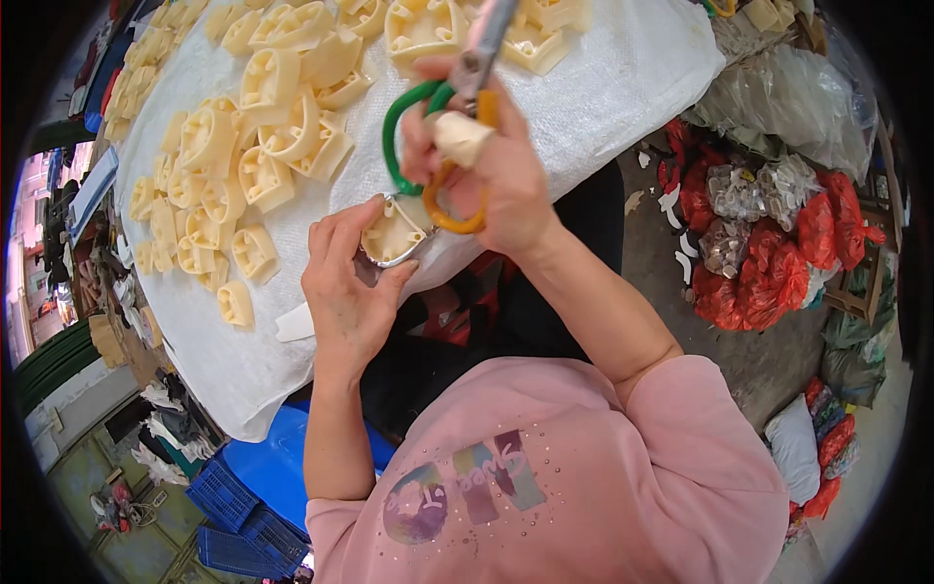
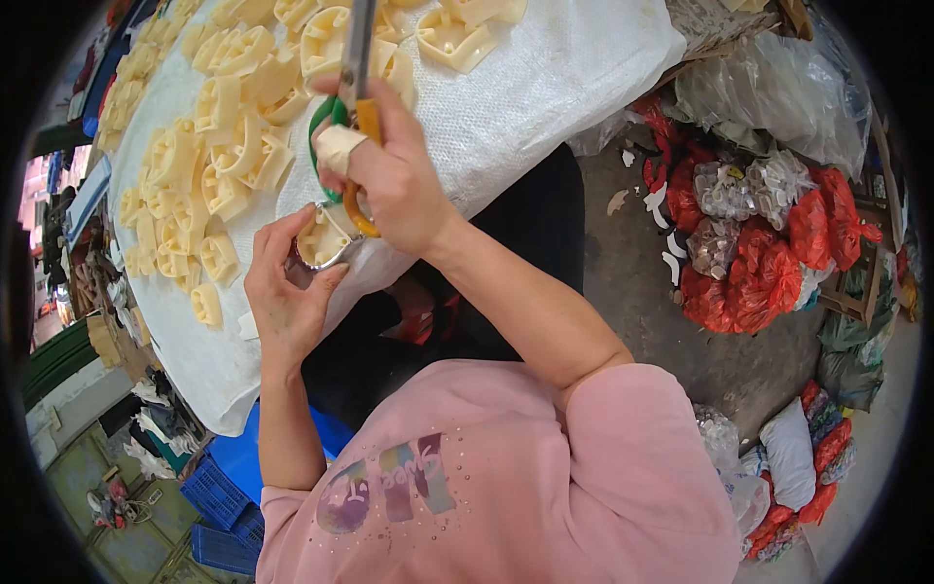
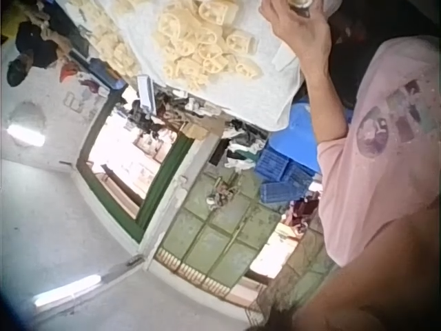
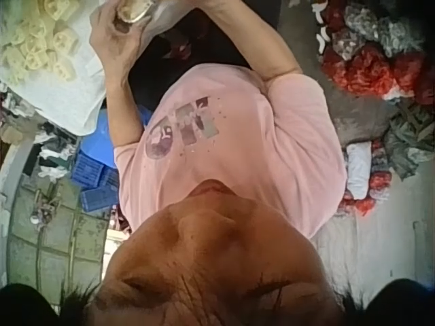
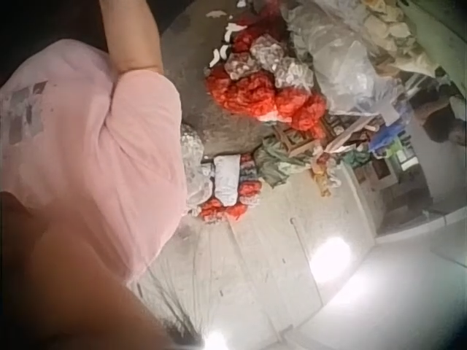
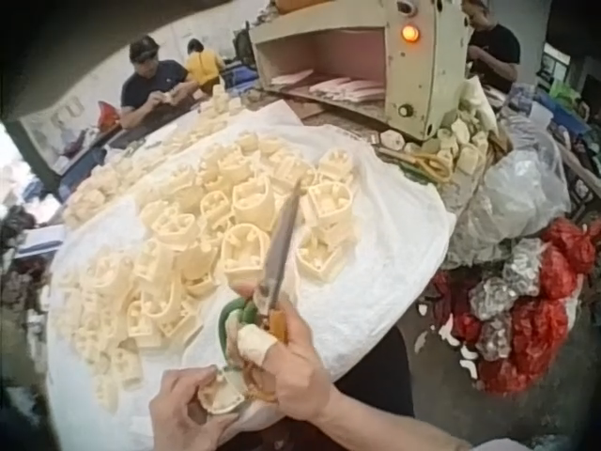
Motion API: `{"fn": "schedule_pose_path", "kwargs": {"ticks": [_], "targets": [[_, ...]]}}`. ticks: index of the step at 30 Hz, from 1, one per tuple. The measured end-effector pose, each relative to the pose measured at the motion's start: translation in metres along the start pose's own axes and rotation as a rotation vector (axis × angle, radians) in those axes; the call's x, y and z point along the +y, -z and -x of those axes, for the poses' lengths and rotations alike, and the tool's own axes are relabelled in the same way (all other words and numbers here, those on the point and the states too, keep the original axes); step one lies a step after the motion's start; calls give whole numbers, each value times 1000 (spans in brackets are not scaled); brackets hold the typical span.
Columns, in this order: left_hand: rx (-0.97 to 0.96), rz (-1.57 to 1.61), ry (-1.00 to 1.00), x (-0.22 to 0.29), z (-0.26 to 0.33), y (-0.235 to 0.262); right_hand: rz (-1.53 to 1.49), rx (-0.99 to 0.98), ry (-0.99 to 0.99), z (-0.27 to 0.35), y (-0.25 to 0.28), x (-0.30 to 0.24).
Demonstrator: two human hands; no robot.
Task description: Trimming and assembling small plastic shoe components using scissors and adhesive tape.
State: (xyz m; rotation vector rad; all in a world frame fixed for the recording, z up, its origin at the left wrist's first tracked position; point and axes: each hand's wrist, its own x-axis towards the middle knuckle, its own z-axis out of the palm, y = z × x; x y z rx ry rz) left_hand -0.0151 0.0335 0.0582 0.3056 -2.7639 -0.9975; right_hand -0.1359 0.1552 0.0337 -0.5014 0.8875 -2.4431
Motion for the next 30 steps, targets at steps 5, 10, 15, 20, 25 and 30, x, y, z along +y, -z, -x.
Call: {"fn": "schedule_pose_path", "kwargs": {"ticks": [5, 10, 15, 20, 25, 30], "targets": [[23, -9, 30, 10, -3, 3, 88, 21, 97, 12, -6, 10], [45, -33, -9, 4, 0, 4, -67, 3, 22, 7, -10, -2], [-7, 156, 76, -1, 5, 17, 583, -27, 94, 11, -20, -49], [160, 490, 148, -9, 37, 43, 1272, -179, 192, 9, -17, -46], [421, 542, 249, -40, 111, 60, 1779, -415, 118, 20, -31, -19], [856, 454, 542, -69, 209, 76, 1900, -415, 273, 17, -30, -5]]}}
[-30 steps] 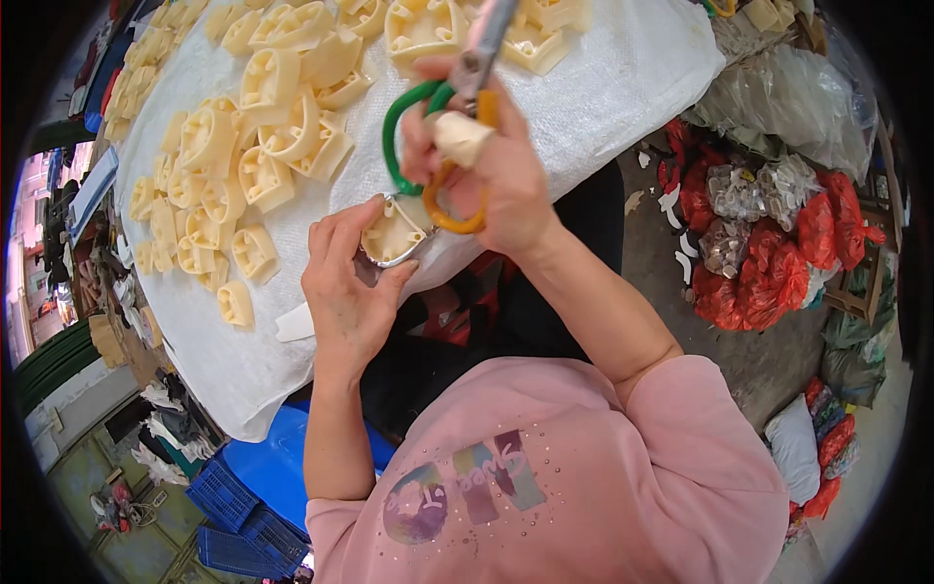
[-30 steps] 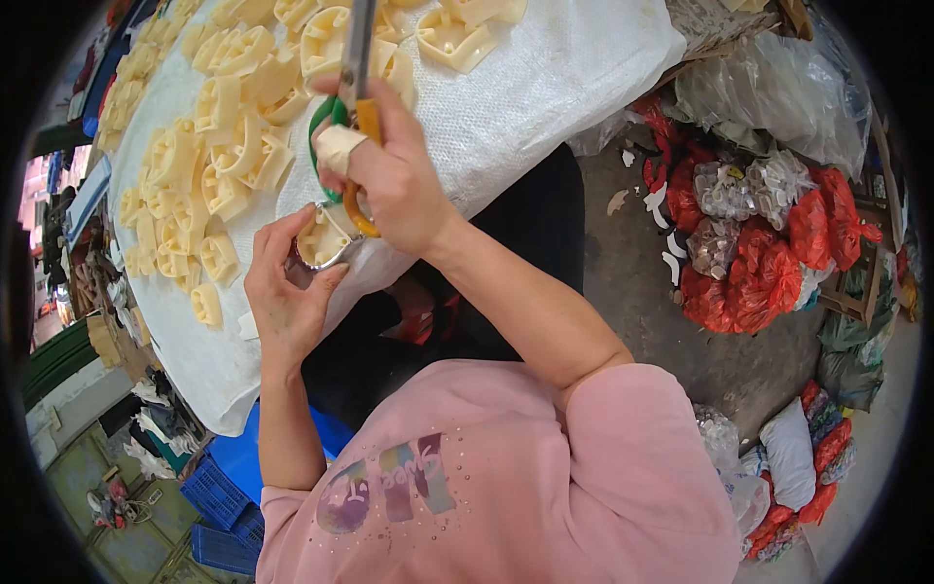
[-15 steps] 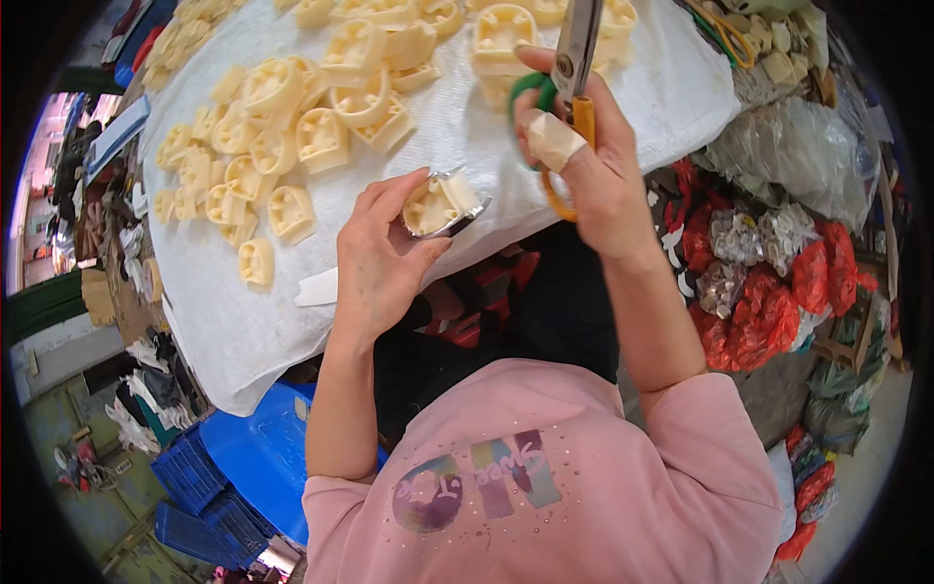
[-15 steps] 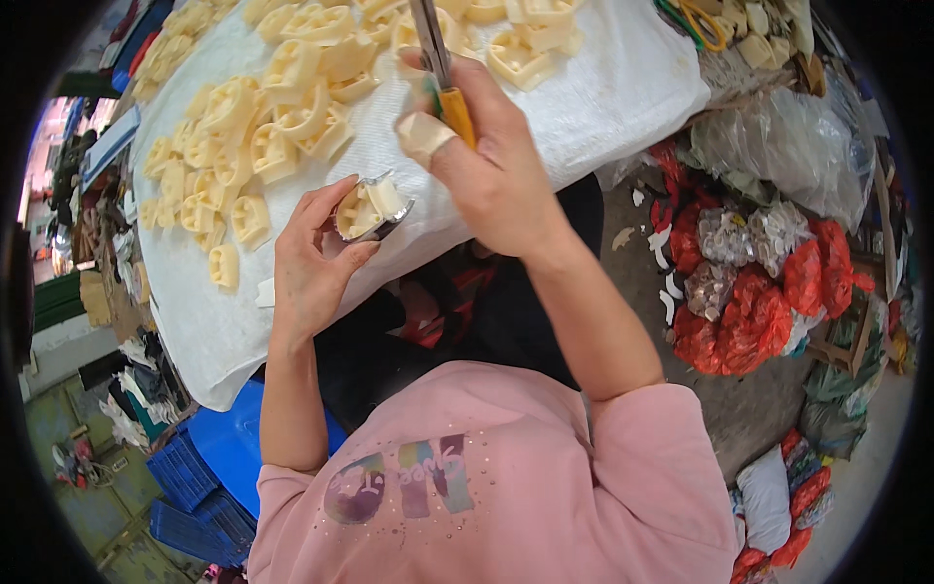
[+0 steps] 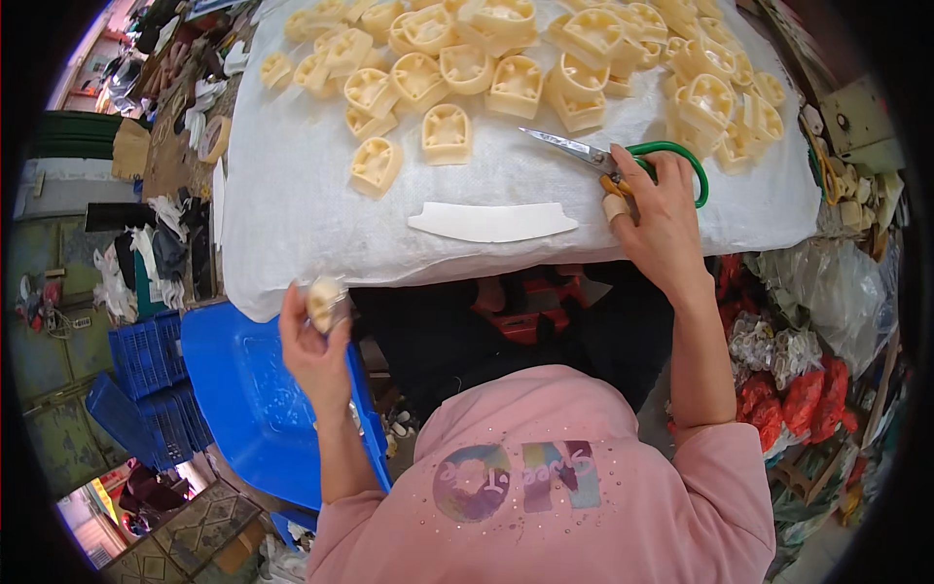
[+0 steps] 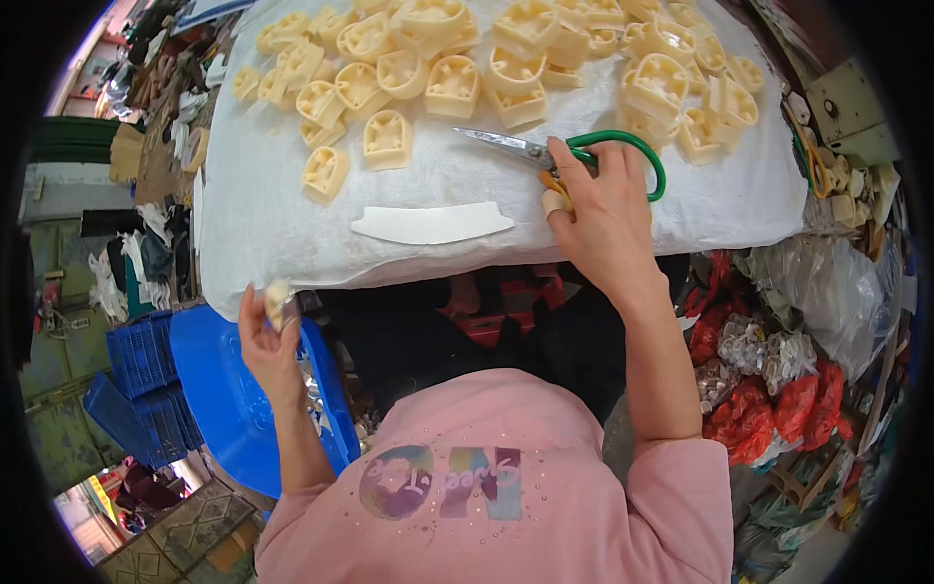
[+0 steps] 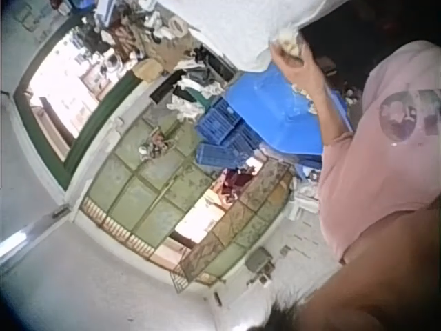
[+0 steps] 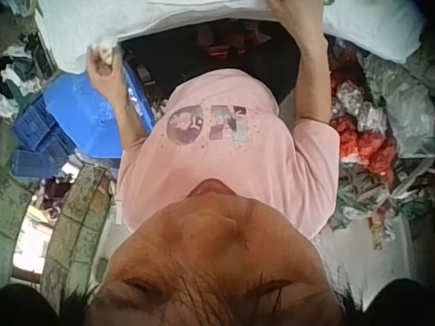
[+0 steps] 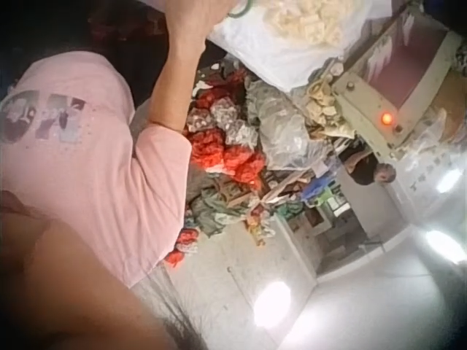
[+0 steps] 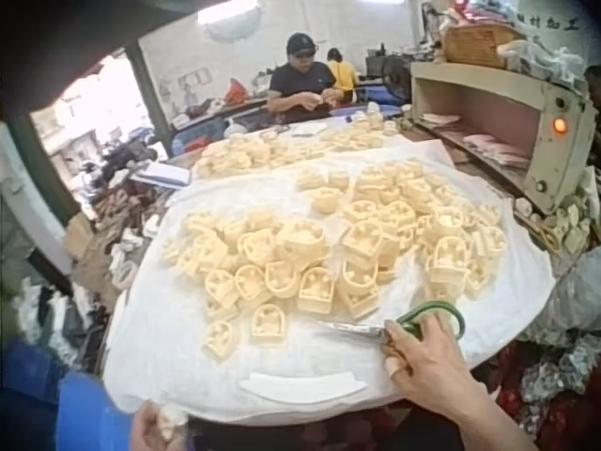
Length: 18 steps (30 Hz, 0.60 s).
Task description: Trimming and assembling small plastic shoe components using scissors and adhesive tape.
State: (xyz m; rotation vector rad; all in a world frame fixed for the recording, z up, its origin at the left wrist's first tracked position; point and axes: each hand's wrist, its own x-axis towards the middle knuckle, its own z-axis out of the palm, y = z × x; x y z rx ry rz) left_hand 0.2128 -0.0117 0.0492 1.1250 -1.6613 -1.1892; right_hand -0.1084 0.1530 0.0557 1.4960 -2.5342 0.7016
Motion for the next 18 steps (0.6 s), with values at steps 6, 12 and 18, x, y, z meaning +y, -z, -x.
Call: {"fn": "schedule_pose_path", "kwargs": {"ticks": [6, 12, 18], "targets": [[347, -727, 262, -136, 68, 138, 227, 61, -10, -2, 3, -16], [436, -1193, 311, -123, 81, 120, -235, 76, 204, -9, -18, -48], [243, -889, -181, -76, 22, 68, -346, -150, 361, -23, -36, -88]]}}
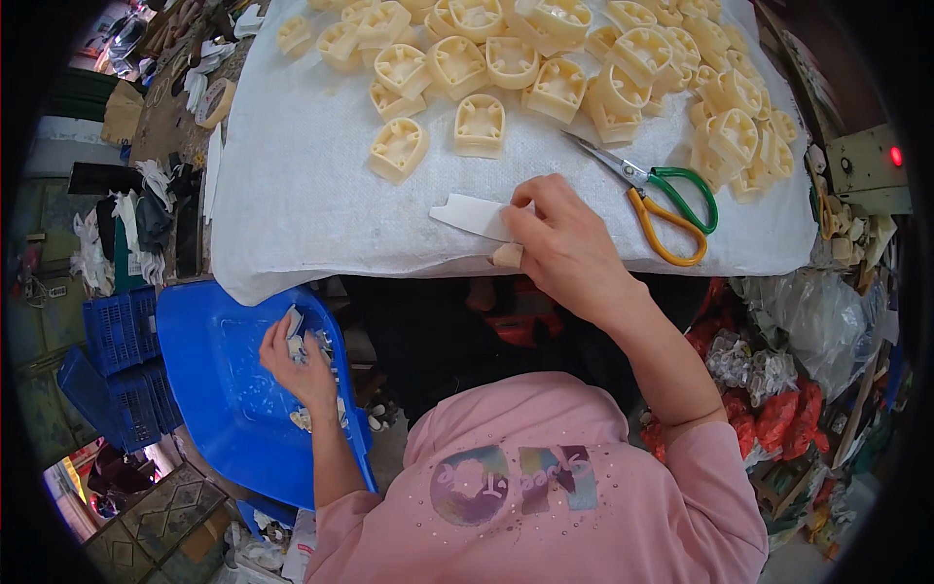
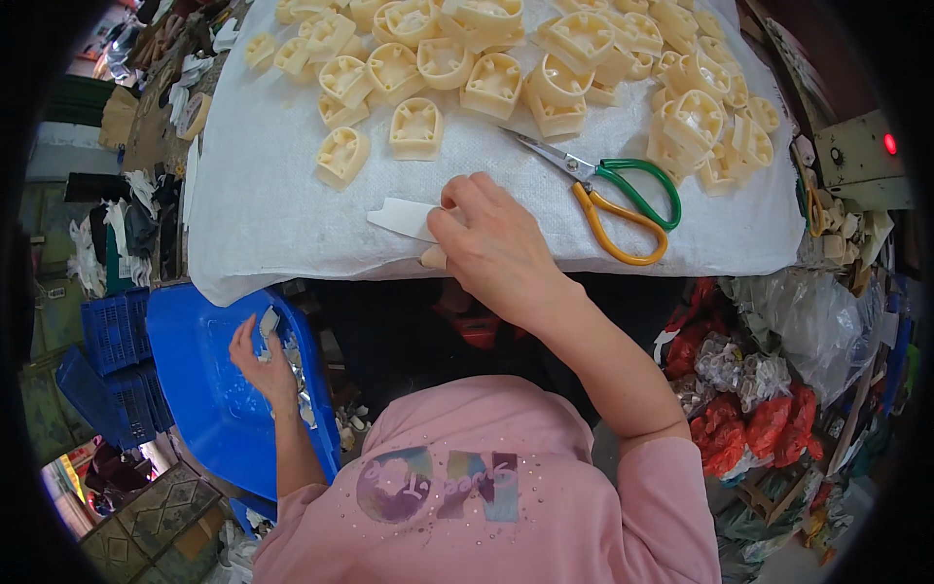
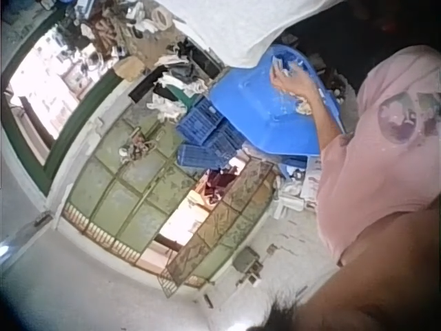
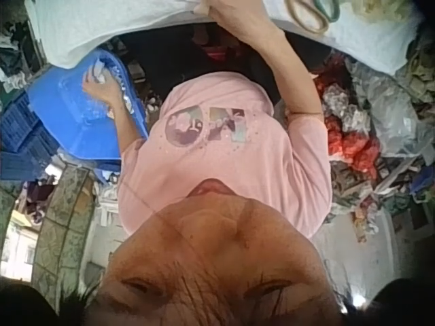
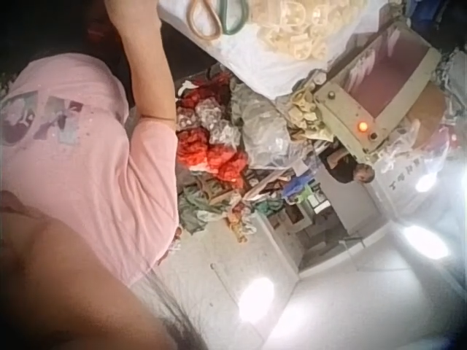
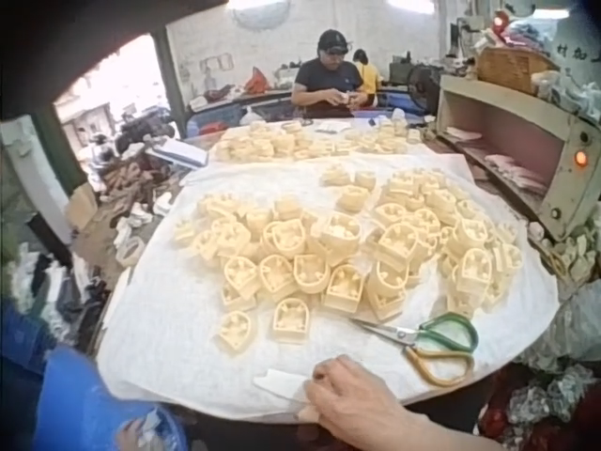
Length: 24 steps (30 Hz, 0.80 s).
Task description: Trimming and assembling small plastic shoe components using scissors and adhesive tape.
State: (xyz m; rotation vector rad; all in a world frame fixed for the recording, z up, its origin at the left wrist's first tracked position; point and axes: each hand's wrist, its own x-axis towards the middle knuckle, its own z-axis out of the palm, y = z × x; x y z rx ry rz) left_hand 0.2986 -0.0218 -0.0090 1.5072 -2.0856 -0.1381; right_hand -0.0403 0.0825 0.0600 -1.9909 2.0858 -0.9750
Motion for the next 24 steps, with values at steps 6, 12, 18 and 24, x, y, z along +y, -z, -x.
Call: {"fn": "schedule_pose_path", "kwargs": {"ticks": [6, 12, 18, 24], "targets": [[-29, 355, -124, 73, -25, -4, 75, -167, -23, -8, 0, 1], [-90, 605, -259, 130, -33, -21, 288, -135, 132, -5, -10, -12], [-142, 671, -655, 165, -35, -39, 324, -77, 205, -5, -13, -1], [-164, 562, -819, 181, -24, -65, -19, -121, 36, -3, -6, 15]]}}
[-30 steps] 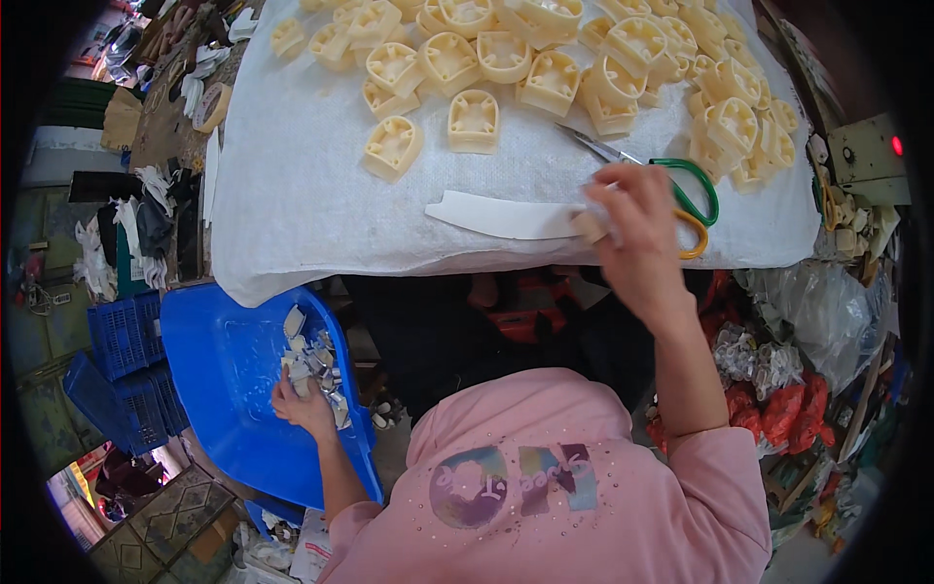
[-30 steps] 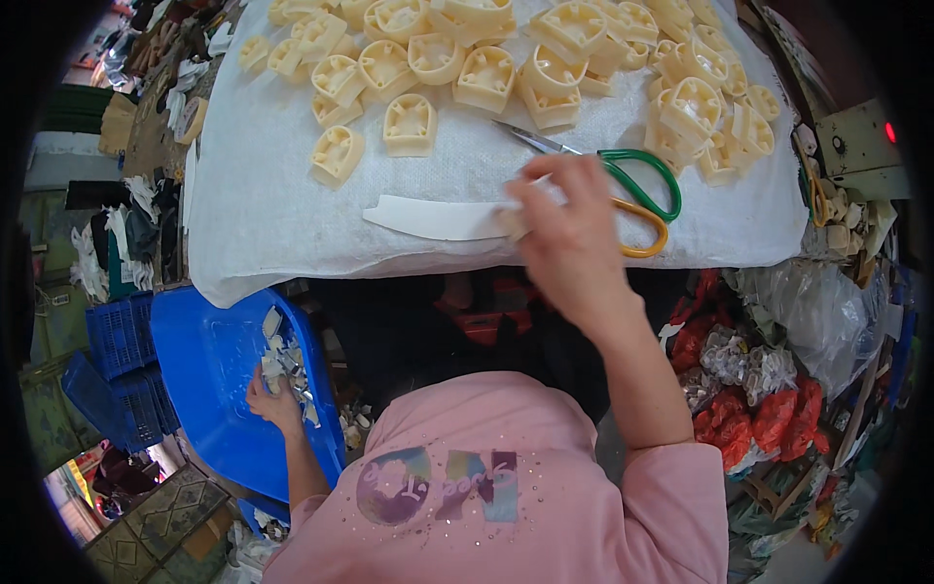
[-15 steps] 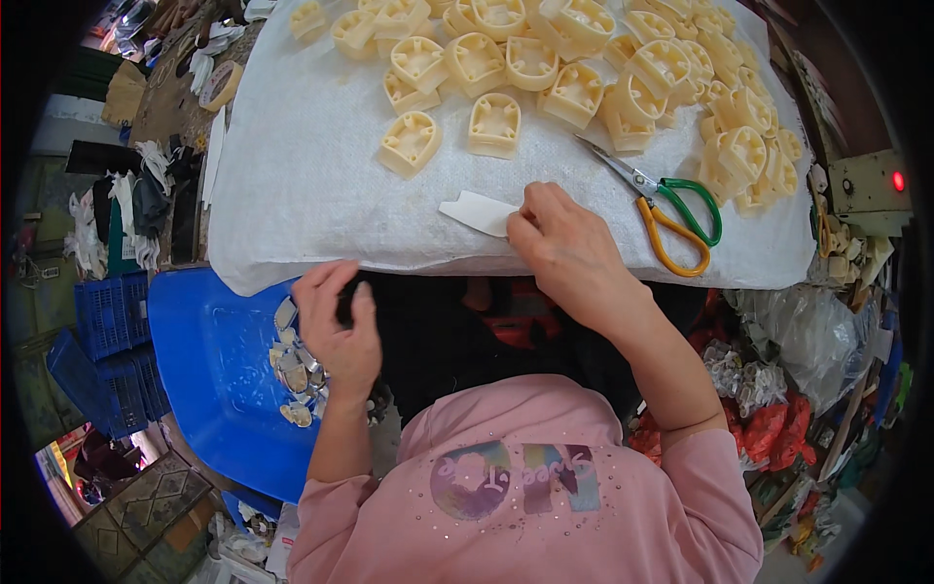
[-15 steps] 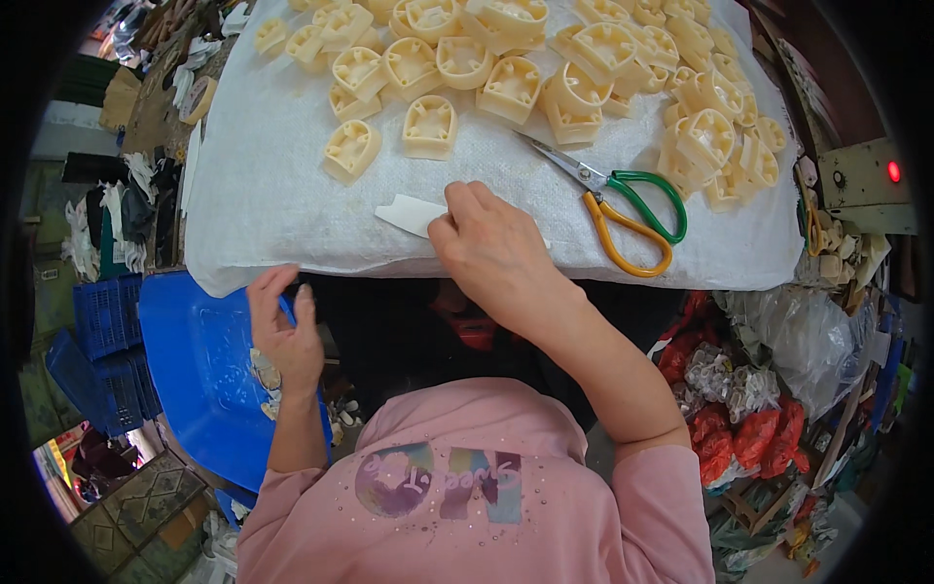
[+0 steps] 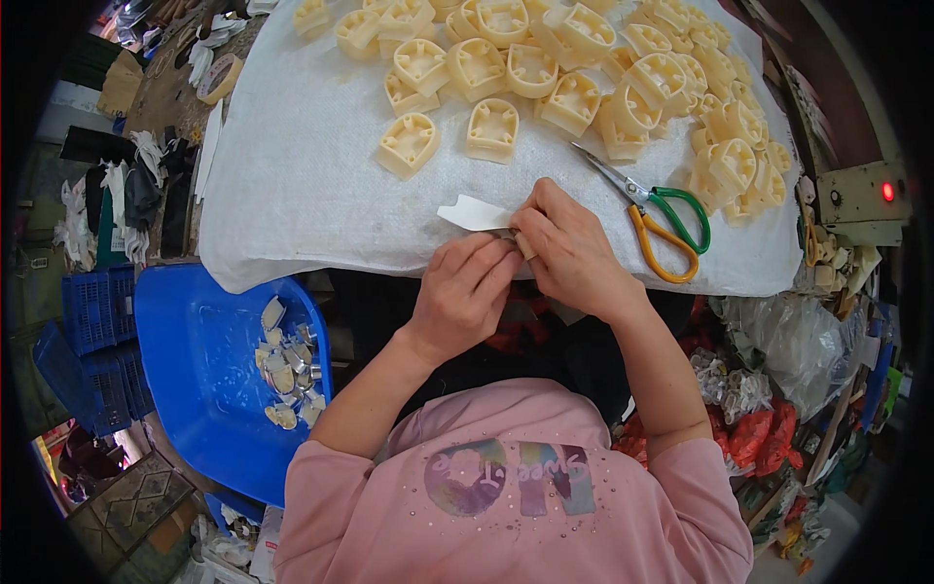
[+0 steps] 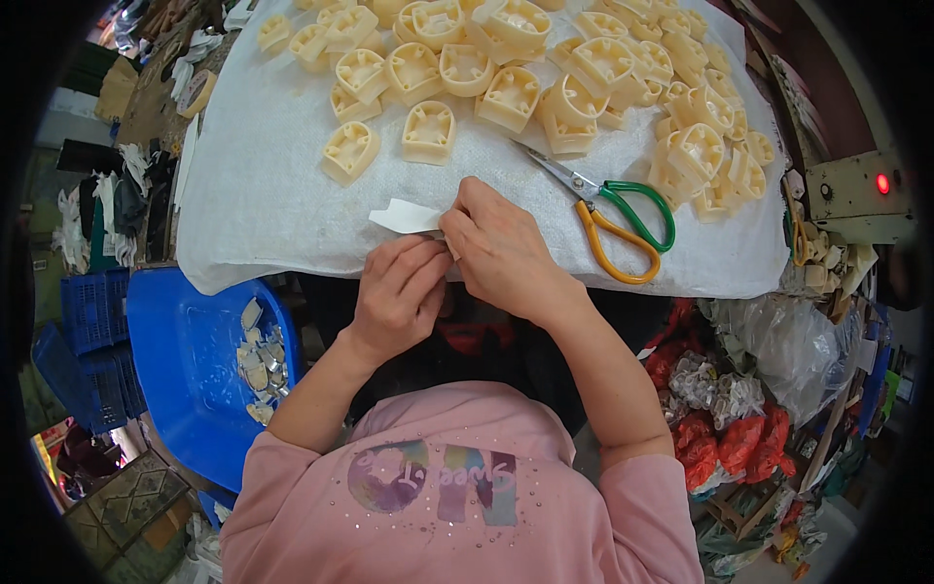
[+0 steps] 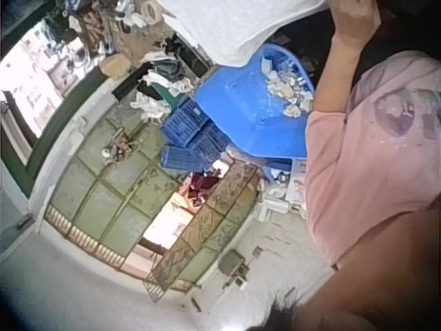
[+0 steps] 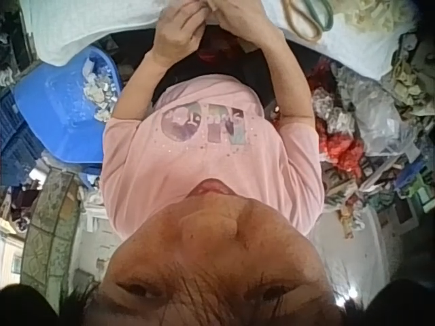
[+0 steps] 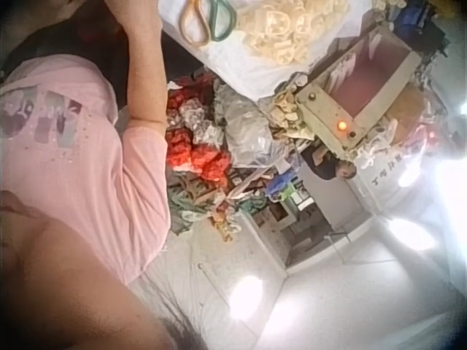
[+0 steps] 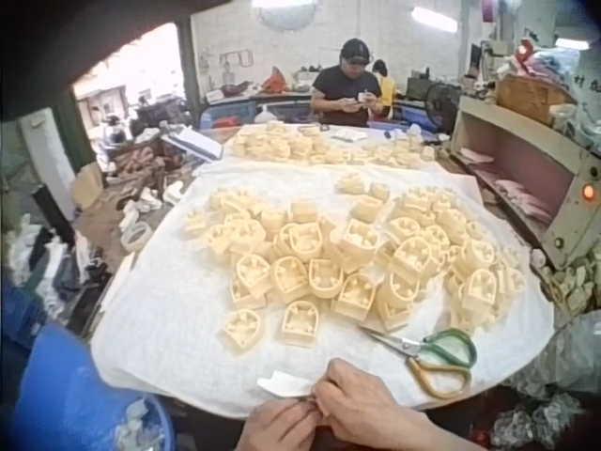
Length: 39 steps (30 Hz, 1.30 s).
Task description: Trimming and assembling small plastic shoe components using scissors and adhesive tape.
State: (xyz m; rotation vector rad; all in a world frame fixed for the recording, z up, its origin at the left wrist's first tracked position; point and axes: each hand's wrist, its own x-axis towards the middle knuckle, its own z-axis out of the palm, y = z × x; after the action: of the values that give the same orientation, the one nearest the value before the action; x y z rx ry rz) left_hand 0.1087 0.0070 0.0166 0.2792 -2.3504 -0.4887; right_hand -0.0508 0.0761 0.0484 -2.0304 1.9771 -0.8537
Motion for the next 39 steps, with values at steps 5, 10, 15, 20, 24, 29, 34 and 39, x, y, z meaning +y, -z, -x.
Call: {"fn": "schedule_pose_path", "kwargs": {"ticks": [5, 10, 15, 20, 24, 29, 34, 39], "targets": [[-20, -112, 34, 7, -1, -2, -240, 163, -36, 3, -1, 9], [-67, -125, 30, 6, -8, 1, -605, 642, -412, 30, 19, 31], [-80, -22, -2, -2, -14, 0, -784, 971, -261, 55, 72, 38], [-91, -9, 22, -9, -13, 7, -457, 946, -172, 30, 78, 1], [6, -51, 97, 12, -28, 29, 54, 666, 30, 12, 66, -13], [108, 744, 534, 28, -25, 25, 42, 263, 239, -16, 31, -46], [364, 1466, 958, 9, -18, 36, -37, 205, 75, -36, 22, -5], [457, 1424, 911, 0, -15, 41, 236, 188, -10, -56, -9, 21]]}}
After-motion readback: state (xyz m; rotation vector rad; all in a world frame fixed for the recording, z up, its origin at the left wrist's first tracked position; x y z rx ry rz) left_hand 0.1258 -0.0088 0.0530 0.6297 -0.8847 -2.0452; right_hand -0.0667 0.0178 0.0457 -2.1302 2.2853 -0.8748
